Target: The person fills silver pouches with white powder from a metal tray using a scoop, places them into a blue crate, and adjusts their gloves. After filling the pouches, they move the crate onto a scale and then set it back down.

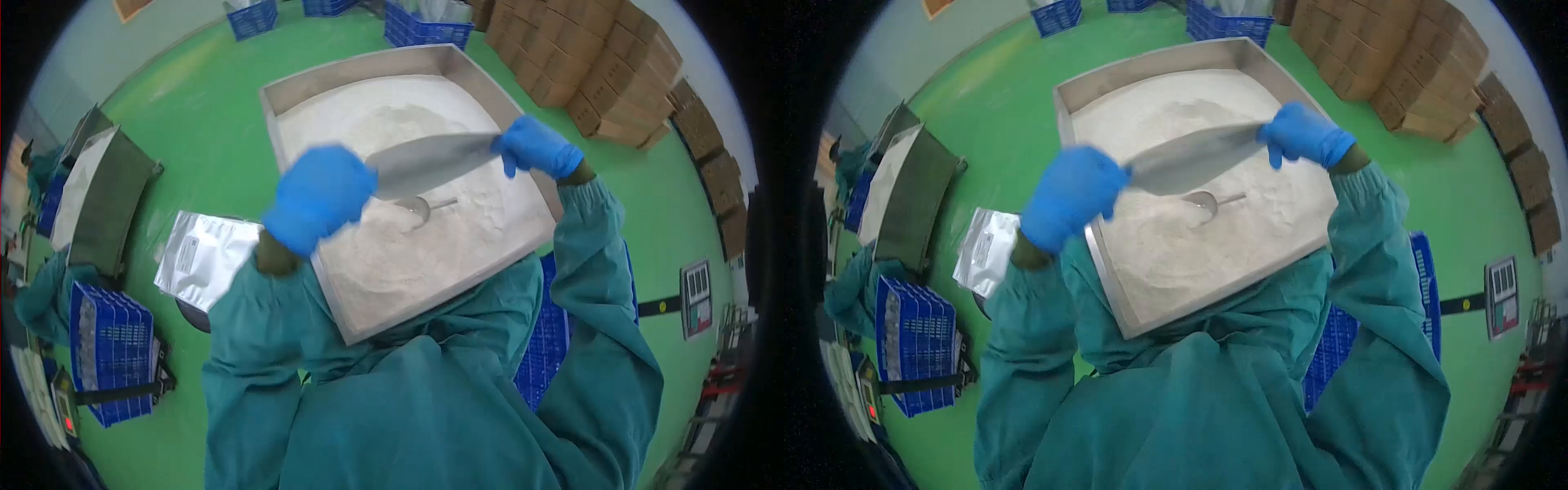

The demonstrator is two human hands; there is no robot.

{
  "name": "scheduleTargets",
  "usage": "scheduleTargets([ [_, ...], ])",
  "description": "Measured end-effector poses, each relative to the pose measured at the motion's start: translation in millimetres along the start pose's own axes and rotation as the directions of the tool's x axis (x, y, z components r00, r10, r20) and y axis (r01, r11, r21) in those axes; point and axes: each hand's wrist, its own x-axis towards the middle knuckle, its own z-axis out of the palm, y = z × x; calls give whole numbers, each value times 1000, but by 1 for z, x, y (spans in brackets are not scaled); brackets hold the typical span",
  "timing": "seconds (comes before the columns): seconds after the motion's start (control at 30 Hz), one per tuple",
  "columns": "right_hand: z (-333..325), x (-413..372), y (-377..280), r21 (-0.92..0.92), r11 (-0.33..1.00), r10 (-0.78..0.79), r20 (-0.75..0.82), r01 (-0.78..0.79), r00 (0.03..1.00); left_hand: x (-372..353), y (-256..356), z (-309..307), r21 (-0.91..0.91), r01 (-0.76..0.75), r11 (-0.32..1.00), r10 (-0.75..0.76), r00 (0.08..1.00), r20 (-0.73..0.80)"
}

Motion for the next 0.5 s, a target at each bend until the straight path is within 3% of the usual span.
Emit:
scheduleTargets([
  [0.03,5,-23,9,-104,994,29,28,-26,999,-7,36,2,-109,433,895,-391,878,276],
  [0.07,13,-39,31,-127,991,-22,99,34,995,-33,50,31,147,97,984,-108,992,71],
  [0.13,25,-73,55,-152,988,56,182,-28,982,-57,101,57,50,253,966,-254,906,339],
  [0.17,30,-83,73,-137,990,51,217,-22,975,-57,112,59,49,234,971,-236,908,345],
  [0.2,32,-87,88,-124,992,56,210,-30,976,-54,121,55,-69,233,970,-182,884,430],
  [0.23,29,-90,100,-152,984,-61,181,89,982,-52,130,52,-190,243,951,-118,855,505],
  [0.27,25,-94,112,-184,961,-179,149,206,972,-36,127,53,-148,145,978,-41,834,550],
  [0.3,16,-100,102,-122,992,48,50,-42,998,-13,118,42,-203,-24,979,151,755,638],
  [0.33,2,-107,94,-89,993,77,-21,-78,997,8,115,27,-276,178,945,4,833,553],
  [0.37,-13,-117,87,-42,996,70,-184,-79,981,29,85,41,-158,-235,959,282,837,468],
  [0.4,-28,-128,76,5,997,69,-340,-72,938,58,80,20,-163,-447,880,476,821,315],
  [0.43,-45,-147,57,-72,995,-87,-401,63,912,84,79,11,-145,-213,966,256,865,431],
  [0.47,-56,-163,44,-158,971,-234,-458,180,858,104,74,8,-259,-298,919,369,883,290],
  [0.5,-55,-166,43,-458,799,-575,-395,389,716,124,69,7,-95,-646,757,653,752,91],
])
